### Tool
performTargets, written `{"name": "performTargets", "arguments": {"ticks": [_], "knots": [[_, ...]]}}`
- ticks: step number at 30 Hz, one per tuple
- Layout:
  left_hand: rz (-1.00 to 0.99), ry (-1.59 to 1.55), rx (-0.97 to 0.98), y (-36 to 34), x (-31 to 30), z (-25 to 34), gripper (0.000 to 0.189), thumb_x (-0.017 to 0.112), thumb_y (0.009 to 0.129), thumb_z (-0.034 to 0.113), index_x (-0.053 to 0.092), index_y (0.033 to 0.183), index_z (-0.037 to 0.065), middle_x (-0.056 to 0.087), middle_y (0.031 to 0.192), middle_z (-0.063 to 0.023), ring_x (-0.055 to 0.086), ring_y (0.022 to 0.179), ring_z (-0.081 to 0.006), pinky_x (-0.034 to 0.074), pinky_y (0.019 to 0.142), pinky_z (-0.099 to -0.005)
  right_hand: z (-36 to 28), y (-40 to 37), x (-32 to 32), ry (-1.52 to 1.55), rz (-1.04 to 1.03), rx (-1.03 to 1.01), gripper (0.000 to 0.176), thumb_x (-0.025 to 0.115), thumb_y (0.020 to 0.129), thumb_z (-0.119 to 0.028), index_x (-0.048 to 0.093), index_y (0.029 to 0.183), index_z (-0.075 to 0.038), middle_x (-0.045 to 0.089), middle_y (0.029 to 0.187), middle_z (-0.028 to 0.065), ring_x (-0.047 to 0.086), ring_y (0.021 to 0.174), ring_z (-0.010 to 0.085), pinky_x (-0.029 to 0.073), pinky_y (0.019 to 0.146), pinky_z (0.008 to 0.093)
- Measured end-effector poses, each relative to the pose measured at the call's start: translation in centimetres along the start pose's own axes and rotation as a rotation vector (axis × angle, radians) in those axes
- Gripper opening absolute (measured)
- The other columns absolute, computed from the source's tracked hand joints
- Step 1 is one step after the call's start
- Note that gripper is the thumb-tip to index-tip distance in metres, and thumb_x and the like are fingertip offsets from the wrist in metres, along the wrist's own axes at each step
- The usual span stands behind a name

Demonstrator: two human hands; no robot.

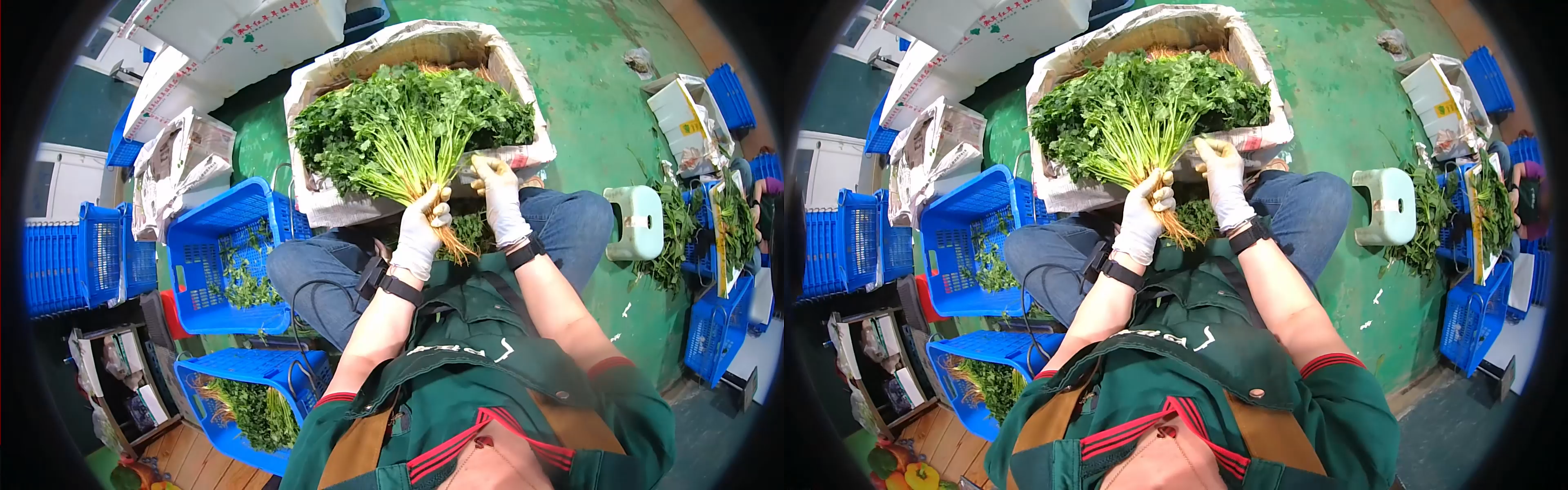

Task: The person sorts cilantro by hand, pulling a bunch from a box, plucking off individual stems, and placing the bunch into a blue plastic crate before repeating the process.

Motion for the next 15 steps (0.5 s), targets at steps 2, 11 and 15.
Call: {"name": "performTargets", "arguments": {"ticks": [2,11,15], "knots": [[-0.010,0.006,-0.010,0.2,0.0,-0.1,0.015,0.053,0.092,0.015,0.052,0.100,0.002,0.060,0.084,-0.0092,0.045,0.055,-0.0087,0.035,0.044,-0.0181,-1.3,-0.4,1.1,0.022,-0.093,0.086,0.035,0.072,0.079,-0.026,0.059,0.101,-0.003,0.062,0.073,0.0011,0.054,0.053,0.0078,0.040,0.048,0.0202],[0.080,0.101,0.027,0.5,-0.5,0.0,0.014,0.057,0.089,0.008,0.056,0.101,0.002,0.060,0.083,-0.0060,0.051,0.061,-0.0095,0.036,0.044,-0.0170,-0.3,-2.0,2.1,0.011,-0.272,0.131,0.035,0.067,0.082,-0.015,0.055,0.107,0.004,0.064,0.075,0.0043,0.054,0.055,0.0068,0.042,0.050,0.0187],[0.065,0.127,0.007,0.6,-0.4,-0.4,0.013,0.056,0.089,0.010,0.056,0.100,0.003,0.059,0.080,-0.0033,0.051,0.060,-0.0073,0.036,0.044,-0.0165,-0.9,-2.2,3.0,-0.223,-0.238,0.021,0.032,0.069,0.079,-0.019,0.058,0.096,0.006,0.063,0.070,0.0050,0.055,0.054,0.0096,0.044,0.050,0.0217]]}}
Point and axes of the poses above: each hand's wrist, its own y-axis towards the middle knuckle, its own x-axis out of the palm, z = x × y, the point moved 6 cm from there along y, towards the middle knuckle
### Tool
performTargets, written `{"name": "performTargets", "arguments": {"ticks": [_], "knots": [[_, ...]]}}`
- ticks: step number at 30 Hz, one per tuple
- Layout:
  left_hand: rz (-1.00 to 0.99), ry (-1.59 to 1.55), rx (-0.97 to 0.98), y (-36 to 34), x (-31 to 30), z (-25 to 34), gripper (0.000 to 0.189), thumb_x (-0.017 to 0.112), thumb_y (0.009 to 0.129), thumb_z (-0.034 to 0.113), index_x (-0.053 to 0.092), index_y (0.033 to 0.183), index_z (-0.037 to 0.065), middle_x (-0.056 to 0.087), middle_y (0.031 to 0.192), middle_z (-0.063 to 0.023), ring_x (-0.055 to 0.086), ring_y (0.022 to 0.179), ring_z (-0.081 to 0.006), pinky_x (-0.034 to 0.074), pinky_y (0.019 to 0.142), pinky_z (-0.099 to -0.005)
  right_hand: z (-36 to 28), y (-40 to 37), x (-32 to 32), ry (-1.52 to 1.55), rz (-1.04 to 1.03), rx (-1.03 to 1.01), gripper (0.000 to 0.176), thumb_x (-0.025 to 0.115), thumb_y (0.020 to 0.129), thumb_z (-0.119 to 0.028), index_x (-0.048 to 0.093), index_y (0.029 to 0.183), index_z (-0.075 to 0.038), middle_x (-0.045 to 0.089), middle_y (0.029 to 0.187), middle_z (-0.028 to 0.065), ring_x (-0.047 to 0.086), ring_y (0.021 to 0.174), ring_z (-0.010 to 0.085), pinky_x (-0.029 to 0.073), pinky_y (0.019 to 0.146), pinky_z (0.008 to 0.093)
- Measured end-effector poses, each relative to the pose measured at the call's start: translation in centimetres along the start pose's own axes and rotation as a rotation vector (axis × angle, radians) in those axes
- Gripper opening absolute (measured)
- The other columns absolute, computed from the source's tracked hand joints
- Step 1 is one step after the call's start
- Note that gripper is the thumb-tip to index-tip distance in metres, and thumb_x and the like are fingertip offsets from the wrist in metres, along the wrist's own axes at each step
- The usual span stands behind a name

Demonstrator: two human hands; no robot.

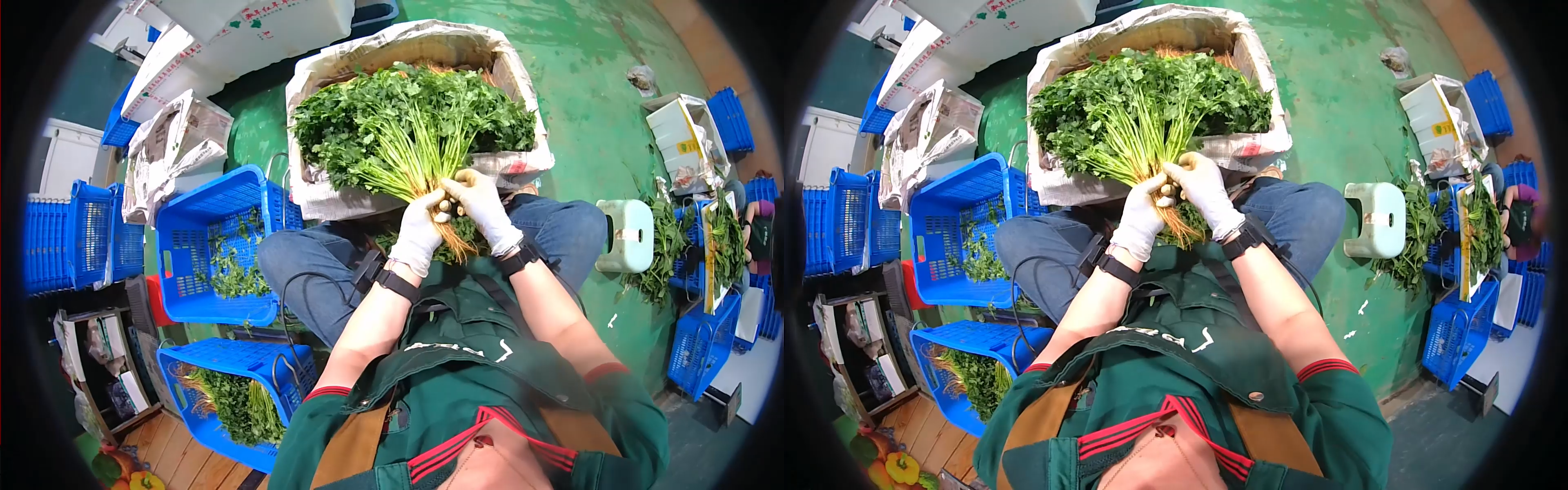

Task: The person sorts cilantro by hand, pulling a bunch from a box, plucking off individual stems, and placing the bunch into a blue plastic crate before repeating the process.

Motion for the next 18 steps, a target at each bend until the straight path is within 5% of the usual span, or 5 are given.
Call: {"name": "performTargets", "arguments": {"ticks": [4,6,11,15,18], "knots": [[-0.007,-0.012,-0.001,-0.2,0.3,0.2,0.013,0.054,0.090,0.011,0.056,0.099,0.003,0.057,0.077,-0.0008,0.048,0.058,-0.0063,0.036,0.043,-0.0161,0.0,0.8,1.0,-0.444,-0.127,-0.162,0.024,0.064,0.083,-0.028,0.062,0.084,-0.004,0.062,0.065,0.0075,0.060,0.056,0.0176,0.046,0.053,0.0321],[-0.019,-0.030,0.003,0.2,-0.2,0.1,0.012,0.054,0.090,0.012,0.057,0.097,0.002,0.056,0.076,-0.0001,0.048,0.056,-0.0065,0.035,0.044,-0.0160,-2.9,-1.1,1.7,-0.950,0.058,-0.583,0.023,0.060,0.085,-0.028,0.059,0.077,-0.007,0.060,0.063,0.0117,0.061,0.057,0.0289,0.047,0.054,0.0380],[0.011,-0.020,0.050,1.0,-0.7,0.1,0.011,0.056,0.089,0.011,0.058,0.093,0.001,0.056,0.072,-0.0018,0.047,0.054,-0.0072,0.034,0.042,-0.0169,-3.0,-3.6,1.9,-0.974,-0.083,-0.620,0.027,0.056,0.086,-0.031,0.057,0.073,-0.008,0.059,0.063,0.0134,0.060,0.060,0.0338,0.047,0.054,0.0423],[0.024,-0.017,0.030,0.7,-0.5,0.5,0.008,0.059,0.086,0.008,0.058,0.090,0.001,0.057,0.071,-0.0032,0.047,0.052,-0.0076,0.034,0.041,-0.0174,-3.6,-3.5,0.0,-1.042,-0.565,-0.146,0.034,0.065,0.082,-0.035,0.066,0.077,-0.001,0.061,0.062,0.0132,0.059,0.050,0.0217,0.046,0.051,0.0348],[0.041,0.007,0.015,0.4,-0.6,-0.1,0.009,0.059,0.086,0.007,0.057,0.093,0.002,0.057,0.072,-0.0024,0.047,0.052,-0.0076,0.034,0.041,-0.0170,-6.2,0.5,-1.4,-0.764,-0.061,-0.270,0.048,0.064,0.078,-0.051,0.065,0.082,-0.003,0.063,0.071,0.0171,0.064,0.072,0.0306,0.049,0.066,0.0396]]}}
Point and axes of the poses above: each hand's wrist, its own y-axis towards the middle knuckle, its own x-axis out of the palm, z = x × y, the point moved 6 cm from there along y, towards the middle knuckle
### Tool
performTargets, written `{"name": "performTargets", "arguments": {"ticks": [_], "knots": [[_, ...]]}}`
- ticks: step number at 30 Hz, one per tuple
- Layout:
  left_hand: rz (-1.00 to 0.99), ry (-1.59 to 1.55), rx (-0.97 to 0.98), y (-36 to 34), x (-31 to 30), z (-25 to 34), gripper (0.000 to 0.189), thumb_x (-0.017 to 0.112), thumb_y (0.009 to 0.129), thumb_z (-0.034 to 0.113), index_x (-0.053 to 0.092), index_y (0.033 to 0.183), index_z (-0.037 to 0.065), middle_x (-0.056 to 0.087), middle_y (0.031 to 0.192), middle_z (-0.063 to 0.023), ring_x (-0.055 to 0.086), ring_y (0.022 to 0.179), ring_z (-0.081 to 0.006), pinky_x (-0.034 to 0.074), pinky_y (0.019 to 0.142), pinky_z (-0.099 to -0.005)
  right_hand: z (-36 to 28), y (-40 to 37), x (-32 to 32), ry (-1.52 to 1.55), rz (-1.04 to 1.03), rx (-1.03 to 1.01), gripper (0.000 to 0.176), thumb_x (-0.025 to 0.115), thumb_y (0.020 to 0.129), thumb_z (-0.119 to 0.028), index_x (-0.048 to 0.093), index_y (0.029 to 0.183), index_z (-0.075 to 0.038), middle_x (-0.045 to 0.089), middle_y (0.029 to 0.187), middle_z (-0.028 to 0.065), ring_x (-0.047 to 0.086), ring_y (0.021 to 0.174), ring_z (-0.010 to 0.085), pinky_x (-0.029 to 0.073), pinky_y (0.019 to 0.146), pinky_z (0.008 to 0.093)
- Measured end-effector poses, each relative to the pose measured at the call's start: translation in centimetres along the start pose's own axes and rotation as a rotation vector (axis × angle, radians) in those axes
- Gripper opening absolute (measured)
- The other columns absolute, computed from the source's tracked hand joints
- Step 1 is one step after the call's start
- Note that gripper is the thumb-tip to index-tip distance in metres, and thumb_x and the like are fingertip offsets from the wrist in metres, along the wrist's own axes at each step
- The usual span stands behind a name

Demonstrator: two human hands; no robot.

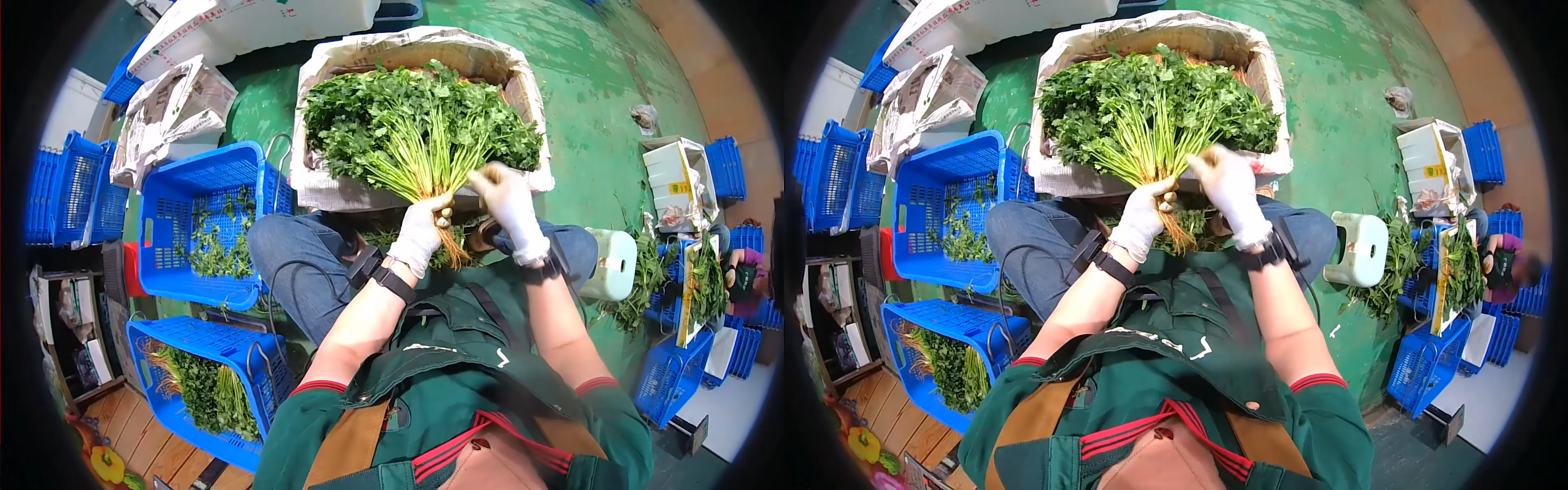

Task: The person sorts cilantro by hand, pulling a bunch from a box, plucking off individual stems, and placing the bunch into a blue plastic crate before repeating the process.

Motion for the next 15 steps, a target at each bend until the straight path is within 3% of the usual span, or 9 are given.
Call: {"name": "performTargets", "arguments": {"ticks": [2,3,4,6,9,10,12,13,15], "knots": [[0.046,0.046,-0.004,0.0,0.1,0.1,0.009,0.059,0.086,0.006,0.057,0.093,0.002,0.055,0.071,-0.0007,0.046,0.053,-0.0077,0.034,0.042,-0.0174,-2.0,2.1,-0.4,-0.180,0.250,-0.112,0.047,0.068,0.075,-0.050,0.063,0.090,-0.005,0.065,0.078,0.0151,0.064,0.075,0.0301,0.049,0.068,0.0386],[0.021,0.024,-0.015,0.2,0.1,0.1,0.009,0.060,0.085,0.006,0.057,0.094,0.002,0.055,0.073,-0.0009,0.046,0.053,-0.0078,0.034,0.042,-0.0178,-1.6,3.6,0.7,-0.332,0.215,-0.037,0.052,0.070,0.072,-0.052,0.062,0.094,-0.006,0.066,0.082,0.0145,0.064,0.078,0.0305,0.049,0.071,0.0384],[0.019,0.027,-0.010,0.0,0.3,0.2,0.009,0.060,0.085,0.006,0.057,0.094,0.002,0.055,0.073,-0.0009,0.046,0.053,-0.0078,0.034,0.042,-0.0178,-0.2,4.9,1.9,-0.354,0.173,0.009,0.048,0.070,0.071,-0.050,0.063,0.087,-0.005,0.065,0.080,0.0167,0.063,0.080,0.0335,0.048,0.072,0.0390],[0.065,0.042,0.019,-0.5,0.3,0.7,0.010,0.060,0.085,0.006,0.057,0.094,0.003,0.056,0.075,-0.0017,0.046,0.054,-0.0080,0.034,0.043,-0.0176,1.6,6.1,2.8,-0.106,0.068,0.070,0.036,0.071,0.074,-0.038,0.063,0.080,-0.003,0.065,0.074,0.0132,0.063,0.070,0.0266,0.048,0.065,0.0348],[0.040,-0.004,0.015,-0.5,-0.1,1.2,0.010,0.059,0.085,0.005,0.057,0.095,0.003,0.057,0.076,-0.0025,0.048,0.056,-0.0083,0.035,0.043,-0.0173,1.2,4.4,2.3,0.536,0.049,0.047,0.014,0.067,0.080,-0.013,0.063,0.080,0.000,0.061,0.071,-0.0005,0.052,0.062,0.0057,0.043,0.055,0.0226],[0.025,-0.020,0.009,-0.4,-0.2,1.1,0.011,0.059,0.085,0.004,0.057,0.095,0.003,0.057,0.077,-0.0028,0.049,0.056,-0.0083,0.035,0.043,-0.0173,0.1,2.9,2.0,0.717,-0.002,0.085,0.012,0.065,0.082,-0.012,0.063,0.082,0.000,0.062,0.075,0.0002,0.053,0.063,0.0060,0.042,0.055,0.0207],[0.023,-0.026,0.008,0.0,-0.2,0.9,0.010,0.057,0.086,0.007,0.057,0.095,0.002,0.058,0.076,-0.0031,0.049,0.056,-0.0086,0.035,0.043,-0.0174,-1.3,0.7,2.1,0.775,-0.128,0.024,0.011,0.064,0.084,-0.012,0.062,0.087,-0.001,0.063,0.078,0.0012,0.056,0.066,0.0063,0.044,0.057,0.0194],[-0.069,-0.057,0.002,0.1,0.3,0.8,0.010,0.056,0.087,0.009,0.057,0.094,0.001,0.058,0.076,-0.0030,0.049,0.056,-0.0084,0.035,0.043,-0.0173,-1.5,-0.9,2.6,0.892,-0.222,0.141,0.012,0.061,0.086,-0.010,0.061,0.092,0.000,0.064,0.080,0.0022,0.058,0.071,0.0075,0.045,0.060,0.0188],[-0.194,-0.171,-0.045,1.2,0.4,-0.1,0.012,0.053,0.088,0.011,0.056,0.092,0.000,0.057,0.074,-0.0026,0.048,0.054,-0.0074,0.035,0.043,-0.0166,-1.8,-2.5,2.7,0.830,-0.411,0.063,0.011,0.059,0.087,-0.009,0.059,0.095,-0.001,0.064,0.083,0.0034,0.059,0.072,0.0082,0.047,0.061,0.0193]]}}
Point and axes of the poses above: each hand's wrist, its own y-axis towards the middle knuckle, its own x-axis out of the palm, z = x × y, the point moved 6 cm from there along y, towards the middle knuckle
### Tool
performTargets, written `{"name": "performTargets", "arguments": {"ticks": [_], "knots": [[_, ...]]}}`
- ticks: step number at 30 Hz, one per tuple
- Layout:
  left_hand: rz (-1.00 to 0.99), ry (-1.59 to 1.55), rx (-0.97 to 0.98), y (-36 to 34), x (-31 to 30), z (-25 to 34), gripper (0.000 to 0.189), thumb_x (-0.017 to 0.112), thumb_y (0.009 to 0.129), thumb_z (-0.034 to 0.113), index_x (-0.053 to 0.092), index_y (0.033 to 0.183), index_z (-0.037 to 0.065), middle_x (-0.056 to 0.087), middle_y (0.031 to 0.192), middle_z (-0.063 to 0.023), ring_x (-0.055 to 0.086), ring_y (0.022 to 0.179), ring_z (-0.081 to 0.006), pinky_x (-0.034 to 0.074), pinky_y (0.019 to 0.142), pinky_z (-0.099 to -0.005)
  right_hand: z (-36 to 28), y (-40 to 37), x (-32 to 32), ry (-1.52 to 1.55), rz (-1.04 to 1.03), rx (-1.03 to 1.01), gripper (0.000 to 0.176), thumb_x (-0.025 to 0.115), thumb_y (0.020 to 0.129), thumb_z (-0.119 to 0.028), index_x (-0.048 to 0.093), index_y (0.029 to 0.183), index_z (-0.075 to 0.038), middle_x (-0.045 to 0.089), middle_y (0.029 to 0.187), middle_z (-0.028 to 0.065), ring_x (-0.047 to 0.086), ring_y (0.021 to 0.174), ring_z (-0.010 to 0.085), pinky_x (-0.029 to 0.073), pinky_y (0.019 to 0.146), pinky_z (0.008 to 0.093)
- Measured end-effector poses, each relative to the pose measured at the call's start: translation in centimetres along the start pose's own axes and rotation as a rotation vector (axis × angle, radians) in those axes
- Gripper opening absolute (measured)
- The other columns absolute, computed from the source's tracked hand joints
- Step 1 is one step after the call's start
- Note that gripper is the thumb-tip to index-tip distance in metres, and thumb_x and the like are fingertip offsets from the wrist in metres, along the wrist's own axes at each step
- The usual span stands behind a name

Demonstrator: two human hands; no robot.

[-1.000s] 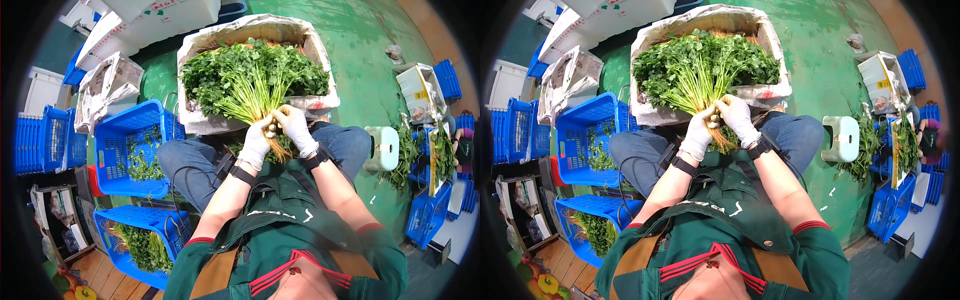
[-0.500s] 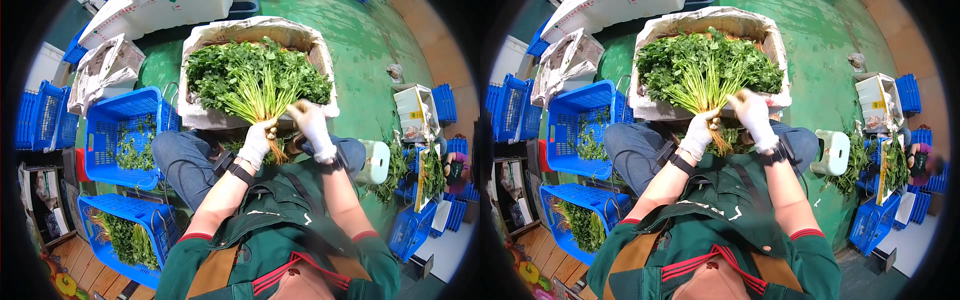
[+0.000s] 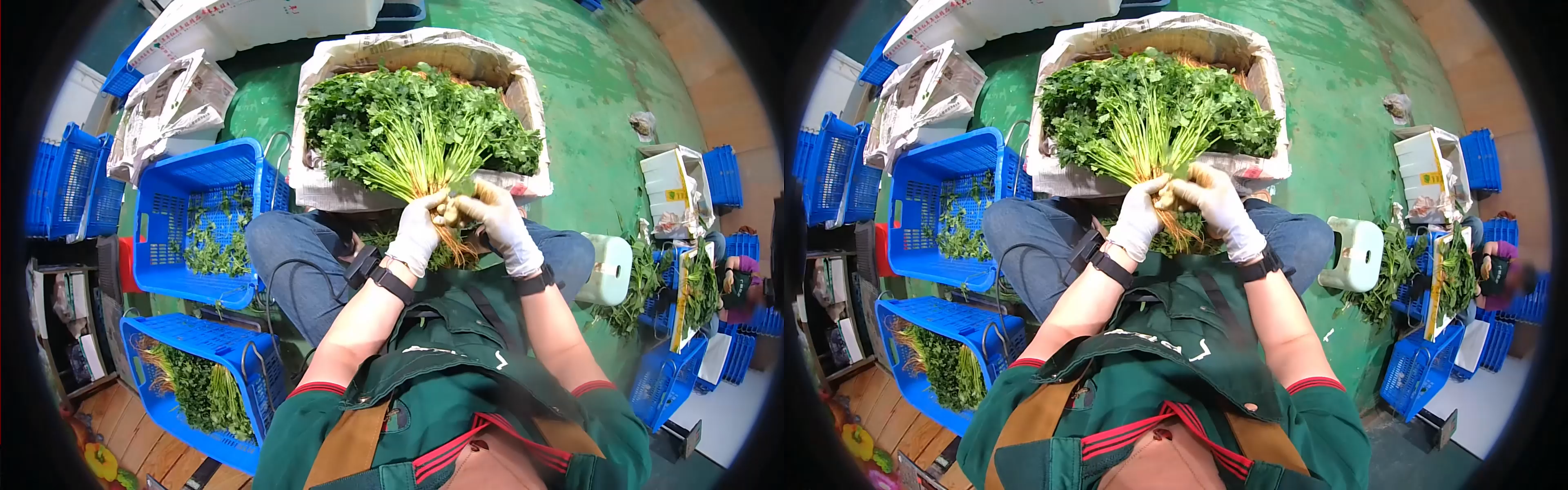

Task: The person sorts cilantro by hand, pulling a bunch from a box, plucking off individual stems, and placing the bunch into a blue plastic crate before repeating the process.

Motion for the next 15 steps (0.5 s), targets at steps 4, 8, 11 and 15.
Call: {"name": "performTargets", "arguments": {"ticks": [4,8,11,15], "knots": [[0.156,0.129,0.017,-0.3,-0.3,0.5,0.010,0.055,0.086,0.007,0.057,0.094,0.001,0.055,0.072,-0.0005,0.045,0.052,-0.0064,0.034,0.043,-0.0169,-0.7,2.2,-1.8,-0.329,0.182,-0.141,0.016,0.055,0.089,-0.012,0.055,0.098,0.000,0.064,0.084,0.0081,0.061,0.070,0.0136,0.048,0.060,0.0275],[0.202,0.143,0.041,-1.2,0.7,0.5,0.013,0.058,0.085,0.004,0.058,0.097,0.001,0.055,0.072,0.0002,0.045,0.052,-0.0067,0.033,0.042,-0.0168,-2.4,6.2,-3.4,-1.065,0.602,-0.213,0.040,0.066,0.080,-0.035,0.058,0.099,-0.001,0.064,0.082,0.0174,0.063,0.075,0.0291,0.048,0.068,0.0356],[0.226,0.183,0.088,-1.5,0.6,0.9,0.012,0.058,0.085,0.004,0.058,0.097,0.002,0.054,0.072,0.0004,0.046,0.052,-0.0068,0.033,0.042,-0.0170,-1.0,6.9,-4.2,-0.899,0.524,-0.153,0.039,0.068,0.079,-0.032,0.060,0.099,0.000,0.065,0.081,0.0150,0.063,0.073,0.0229,0.048,0.067,0.0321],[0.213,0.110,0.080,-1.3,0.4,1.0,0.012,0.056,0.085,0.004,0.058,0.096,0.001,0.055,0.072,0.0001,0.046,0.052,-0.0074,0.034,0.041,-0.0166,-1.4,4.7,-2.8,-0.055,0.317,-0.066,0.018,0.063,0.084,-0.011,0.061,0.099,-0.001,0.065,0.085,0.0030,0.059,0.070,0.0087,0.044,0.057,0.0209]]}}
Point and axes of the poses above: each hand's wrist, its own y-axis towards the middle knuckle, its own x-axis out of the palm, z = x × y, the point moved 6 cm from there along y, towards the middle knuckle
